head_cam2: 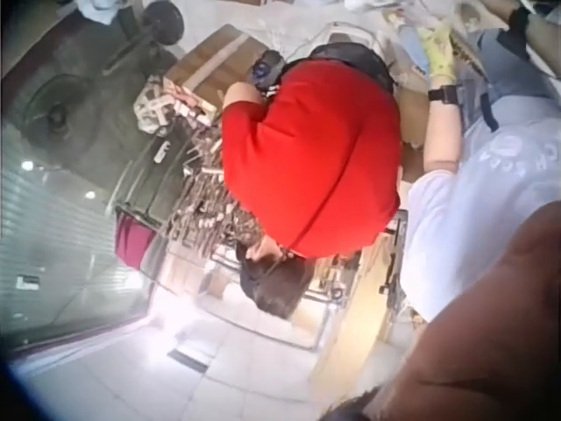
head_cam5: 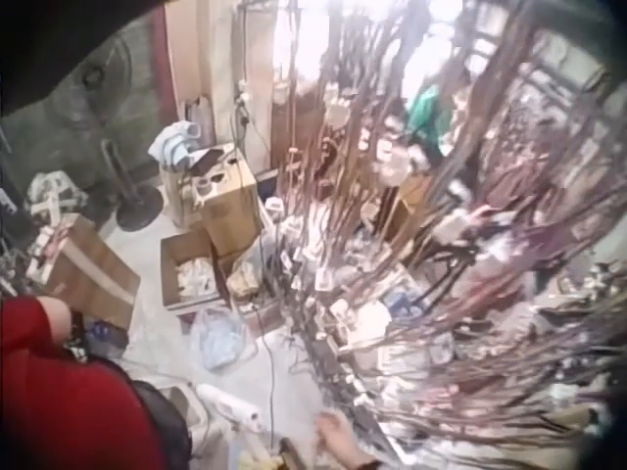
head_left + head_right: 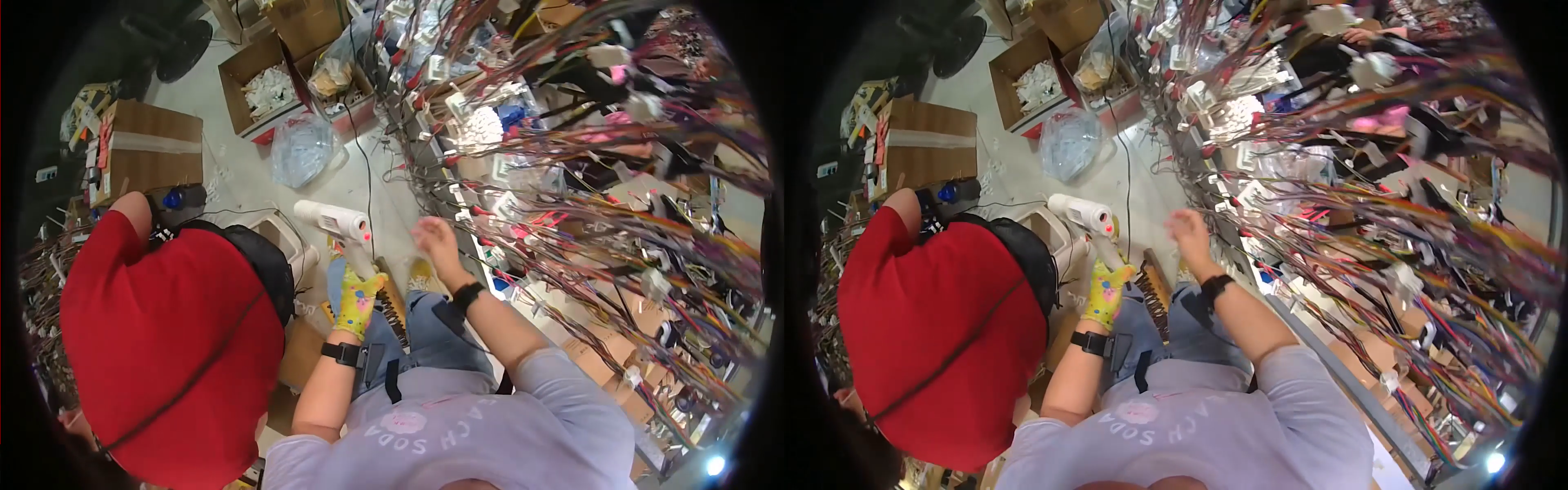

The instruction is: Applying adhesive to various points of a wire harness using a dispenser gun.

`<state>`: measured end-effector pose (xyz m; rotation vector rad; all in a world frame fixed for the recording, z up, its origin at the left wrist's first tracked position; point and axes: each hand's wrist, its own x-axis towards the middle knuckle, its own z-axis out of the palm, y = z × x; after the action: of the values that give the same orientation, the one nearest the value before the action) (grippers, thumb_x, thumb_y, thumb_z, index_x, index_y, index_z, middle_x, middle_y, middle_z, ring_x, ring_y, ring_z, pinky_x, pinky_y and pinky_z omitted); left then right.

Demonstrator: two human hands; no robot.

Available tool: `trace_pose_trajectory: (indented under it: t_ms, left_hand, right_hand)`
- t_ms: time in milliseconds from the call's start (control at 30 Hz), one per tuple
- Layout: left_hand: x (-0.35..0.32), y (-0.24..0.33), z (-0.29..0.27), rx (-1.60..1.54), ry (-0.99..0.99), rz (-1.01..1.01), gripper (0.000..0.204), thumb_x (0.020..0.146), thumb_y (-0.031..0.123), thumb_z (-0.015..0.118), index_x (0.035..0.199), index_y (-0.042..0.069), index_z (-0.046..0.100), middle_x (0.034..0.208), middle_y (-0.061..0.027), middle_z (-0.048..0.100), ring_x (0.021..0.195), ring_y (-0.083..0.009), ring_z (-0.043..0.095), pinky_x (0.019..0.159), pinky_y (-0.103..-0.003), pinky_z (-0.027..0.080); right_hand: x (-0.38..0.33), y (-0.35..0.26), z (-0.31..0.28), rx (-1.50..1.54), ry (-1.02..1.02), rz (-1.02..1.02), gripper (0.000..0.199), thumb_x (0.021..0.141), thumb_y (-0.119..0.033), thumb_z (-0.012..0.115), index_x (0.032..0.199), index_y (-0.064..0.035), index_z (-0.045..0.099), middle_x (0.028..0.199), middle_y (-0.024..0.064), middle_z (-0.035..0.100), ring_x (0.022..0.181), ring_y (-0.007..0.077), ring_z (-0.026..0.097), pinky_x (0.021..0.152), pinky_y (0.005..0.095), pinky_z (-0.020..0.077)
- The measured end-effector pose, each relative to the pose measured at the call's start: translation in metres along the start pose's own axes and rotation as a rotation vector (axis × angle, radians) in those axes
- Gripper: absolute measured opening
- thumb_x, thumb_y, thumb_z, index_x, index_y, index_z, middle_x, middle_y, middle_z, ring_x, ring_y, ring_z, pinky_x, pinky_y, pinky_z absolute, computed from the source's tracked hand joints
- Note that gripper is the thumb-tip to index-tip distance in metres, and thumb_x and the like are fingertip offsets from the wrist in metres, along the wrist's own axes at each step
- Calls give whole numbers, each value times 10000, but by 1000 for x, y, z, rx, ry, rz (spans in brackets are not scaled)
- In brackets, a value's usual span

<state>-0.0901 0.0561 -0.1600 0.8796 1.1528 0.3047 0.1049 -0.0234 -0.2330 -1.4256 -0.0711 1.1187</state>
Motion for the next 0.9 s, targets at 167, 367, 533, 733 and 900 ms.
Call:
trace_pose_trajectory:
  t_ms: [167, 367, 533, 733, 900]
  left_hand:
    - [26, 1, -10, -33, -59, -6, 412, 755, 82, 740, 1117, 8, 560, 932, -31, 624, 817, -117, 569, 719, -281, 477]
    - [40, 9, -23, 179, -36, -5, 345, 755, 43, 735, 1060, 44, 573, 895, -18, 615, 785, -108, 576, 686, -260, 485]
    - [57, 20, -29, 280, 0, 62, 371, 738, 94, 763, 1049, 20, 575, 855, -39, 620, 741, -119, 586, 644, -263, 495]
    - [75, -22, -56, 282, 6, 3, 431, 727, 107, 777, 1082, 10, 553, 904, -53, 617, 774, -135, 598, 630, -266, 506]
    - [83, -19, -61, 189, 33, -22, 440, 703, 86, 784, 1070, 17, 551, 899, -44, 611, 776, -139, 598, 647, -268, 504]
  right_hand:
    - [136, 55, -38, -337, 335, -122, 296, 863, 26, 519, 1154, -31, 536, 1125, 105, 586, 1010, 227, 622, 808, 312, 515]
    - [229, 47, -5, -1114, 512, -568, 333, 799, 61, 486, 1119, 6, 561, 1073, 206, 605, 980, 393, 590, 898, 395, 471]
    - [281, 27, -22, -1057, 779, -286, 278, 791, 46, 500, 1066, 84, 506, 937, 238, 629, 928, 454, 586, 861, 437, 476]
    - [340, 40, -83, -727, 1086, -27, 253, 880, -100, 590, 1048, 69, 506, 878, 198, 653, 648, 316, 670, 533, 380, 546]
    - [370, 41, -110, -786, 1085, 92, 184, 901, -94, 581, 984, 62, 528, 816, 166, 669, 576, 242, 680, 429, 334, 522]
